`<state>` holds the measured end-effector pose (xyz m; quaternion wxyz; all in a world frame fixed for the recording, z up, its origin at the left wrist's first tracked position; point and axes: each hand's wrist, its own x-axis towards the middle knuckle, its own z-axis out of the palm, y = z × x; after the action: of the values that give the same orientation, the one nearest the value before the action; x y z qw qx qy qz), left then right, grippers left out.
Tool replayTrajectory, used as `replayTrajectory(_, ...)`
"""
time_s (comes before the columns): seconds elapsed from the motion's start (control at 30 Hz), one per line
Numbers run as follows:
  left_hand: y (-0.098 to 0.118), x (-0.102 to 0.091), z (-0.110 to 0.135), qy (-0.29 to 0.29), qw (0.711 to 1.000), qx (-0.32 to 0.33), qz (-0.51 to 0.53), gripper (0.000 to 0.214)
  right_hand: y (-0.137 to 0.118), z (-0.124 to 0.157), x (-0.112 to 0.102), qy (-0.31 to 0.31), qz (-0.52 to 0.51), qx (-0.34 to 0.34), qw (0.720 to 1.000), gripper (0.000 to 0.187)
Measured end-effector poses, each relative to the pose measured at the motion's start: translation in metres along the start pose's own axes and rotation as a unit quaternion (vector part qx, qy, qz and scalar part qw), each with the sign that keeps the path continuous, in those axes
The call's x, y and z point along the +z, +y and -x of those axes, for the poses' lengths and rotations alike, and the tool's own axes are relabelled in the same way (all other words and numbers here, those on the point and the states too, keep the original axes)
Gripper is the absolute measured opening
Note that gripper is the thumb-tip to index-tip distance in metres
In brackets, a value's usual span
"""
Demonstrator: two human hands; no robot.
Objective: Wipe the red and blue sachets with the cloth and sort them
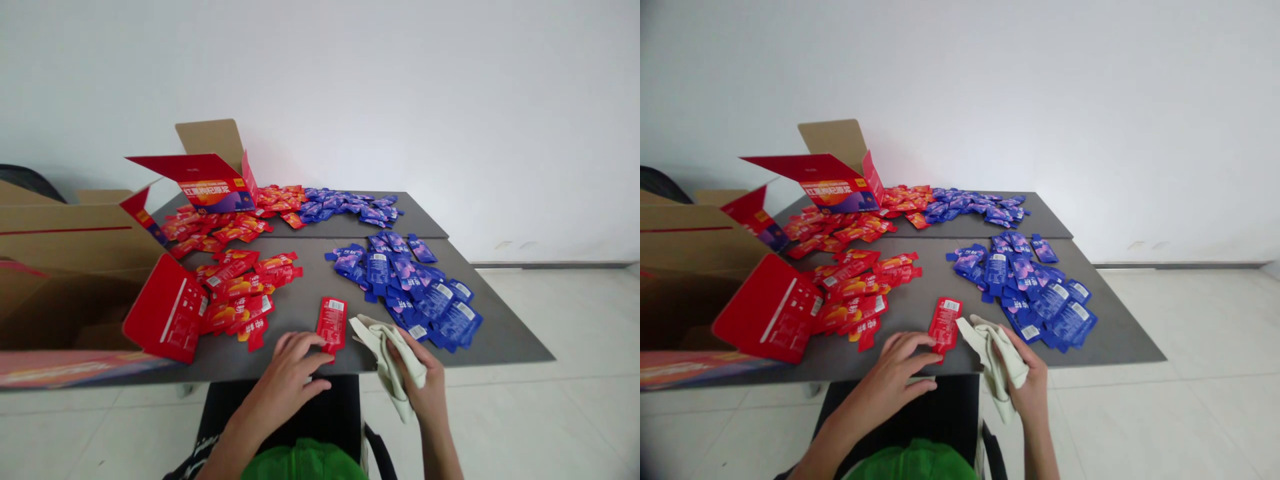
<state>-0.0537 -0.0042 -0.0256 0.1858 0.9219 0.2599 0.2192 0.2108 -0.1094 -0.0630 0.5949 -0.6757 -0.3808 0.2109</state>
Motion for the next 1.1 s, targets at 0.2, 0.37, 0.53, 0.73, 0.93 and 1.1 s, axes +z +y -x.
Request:
replayTrajectory(0.2,0.014,0.031,0.017,0.054,0.997,0.044,-0.023,0.037,-0.031,-0.021,0.018,0.034,0.021,-0.095,0.995,0.037)
replayTrajectory(0.37,0.010,0.049,0.024,0.090,0.994,0.052,-0.035,0.030,-0.046,-0.028,0.051,-0.215,0.119,-0.314,0.917,0.038)
replayTrajectory(0.53,0.005,0.056,0.023,0.102,0.992,0.052,-0.046,0.027,-0.035,-0.051,0.074,-0.310,0.245,-0.344,0.852,0.044)
replayTrajectory(0.73,0.003,0.061,0.022,0.122,0.991,0.047,-0.033,0.029,-0.039,-0.103,0.083,-0.209,0.302,-0.315,0.875,0.050)
replayTrajectory(0.93,0.005,0.062,0.023,0.137,0.990,0.036,-0.022,0.030,-0.055,-0.054,0.073,-0.198,0.240,-0.334,0.890,0.046)
replayTrajectory(1.1,0.008,0.058,0.022,0.122,0.992,0.017,-0.011,0.028,-0.047,-0.026,0.071,-0.300,0.267,-0.311,0.861,0.043)
